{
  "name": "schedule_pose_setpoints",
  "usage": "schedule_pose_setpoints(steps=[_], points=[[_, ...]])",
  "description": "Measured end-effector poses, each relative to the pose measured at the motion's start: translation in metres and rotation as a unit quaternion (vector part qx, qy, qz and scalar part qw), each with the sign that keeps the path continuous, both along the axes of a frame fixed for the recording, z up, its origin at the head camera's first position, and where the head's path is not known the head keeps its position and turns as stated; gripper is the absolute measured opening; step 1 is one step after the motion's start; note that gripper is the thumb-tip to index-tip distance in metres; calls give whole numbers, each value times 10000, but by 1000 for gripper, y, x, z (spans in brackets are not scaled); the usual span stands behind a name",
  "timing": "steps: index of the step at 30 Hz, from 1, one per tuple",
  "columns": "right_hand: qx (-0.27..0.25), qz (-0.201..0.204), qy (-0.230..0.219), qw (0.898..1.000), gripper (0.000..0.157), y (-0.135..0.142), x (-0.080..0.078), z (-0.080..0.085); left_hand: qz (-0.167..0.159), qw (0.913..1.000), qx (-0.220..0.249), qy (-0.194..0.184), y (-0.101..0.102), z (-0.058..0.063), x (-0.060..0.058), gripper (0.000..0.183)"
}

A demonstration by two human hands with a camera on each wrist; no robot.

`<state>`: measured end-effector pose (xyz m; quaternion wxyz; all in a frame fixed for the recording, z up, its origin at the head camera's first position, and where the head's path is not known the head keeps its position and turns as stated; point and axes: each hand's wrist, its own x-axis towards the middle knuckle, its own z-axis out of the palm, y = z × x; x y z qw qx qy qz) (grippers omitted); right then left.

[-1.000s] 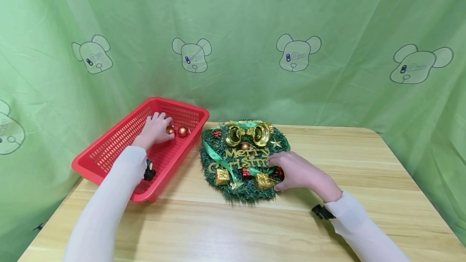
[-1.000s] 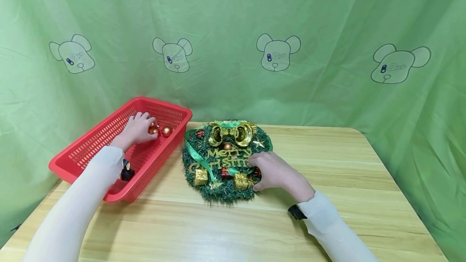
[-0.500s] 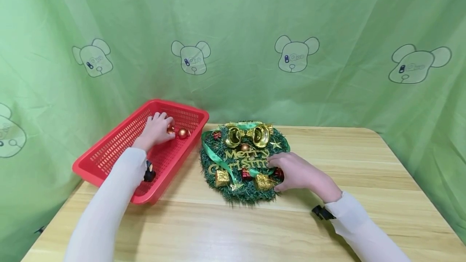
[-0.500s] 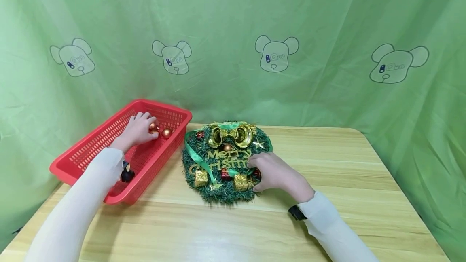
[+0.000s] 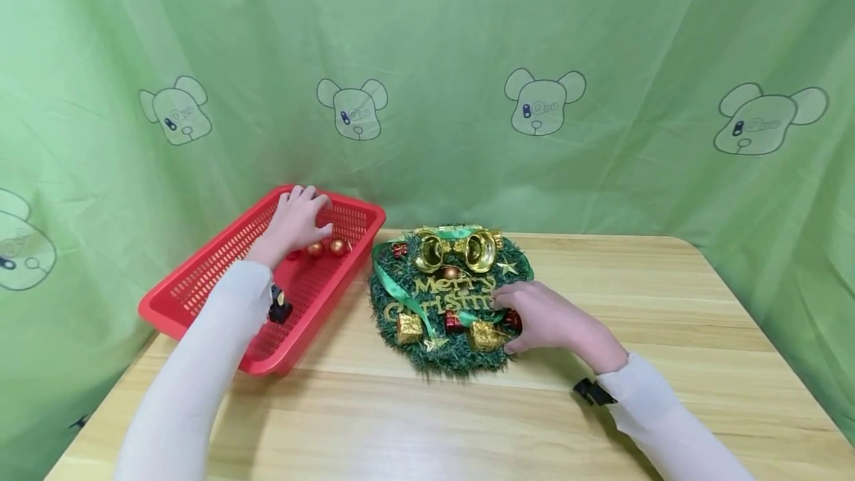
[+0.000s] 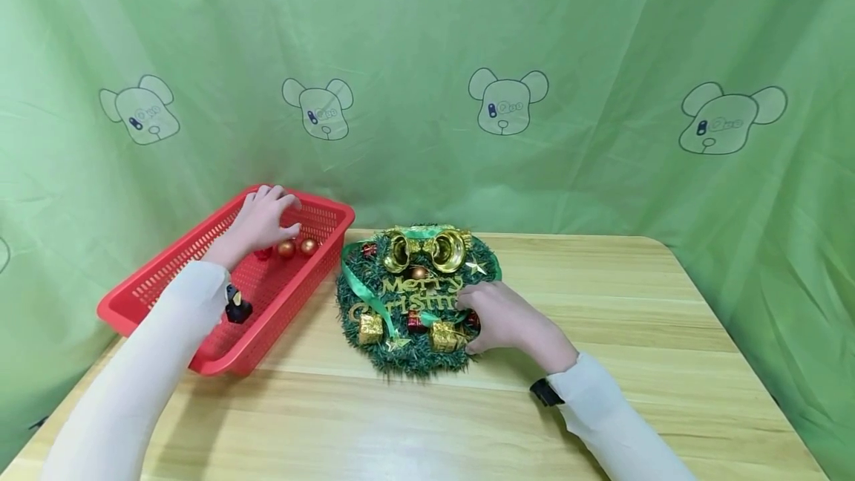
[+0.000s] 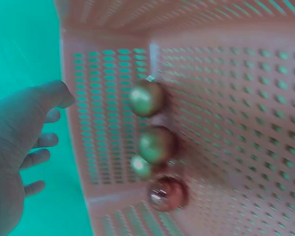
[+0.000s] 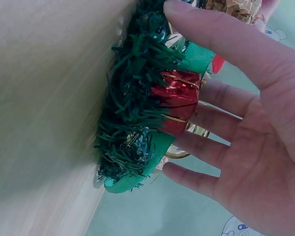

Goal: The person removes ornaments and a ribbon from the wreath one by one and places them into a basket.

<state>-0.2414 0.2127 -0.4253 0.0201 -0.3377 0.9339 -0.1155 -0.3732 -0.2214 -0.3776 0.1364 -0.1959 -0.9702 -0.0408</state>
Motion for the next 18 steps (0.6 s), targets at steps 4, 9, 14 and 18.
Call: schedule_pose_setpoints(steps=[4, 9, 14, 18], points=[[14, 24, 42, 10000, 64, 0, 0, 0, -47, 10000, -15, 64, 14, 17, 3, 44], [19, 40, 81, 10000, 64, 0, 0, -1, -165, 9995, 239, 81, 33, 36, 8, 40], [23, 57, 98, 9999, 63, 0, 0, 0, -426, 9980, 400, 236, 51, 50, 16, 37], [21, 40, 78, 10000, 64, 0, 0, -1, -672, 9962, 416, 355, 68, 58, 22, 37]])
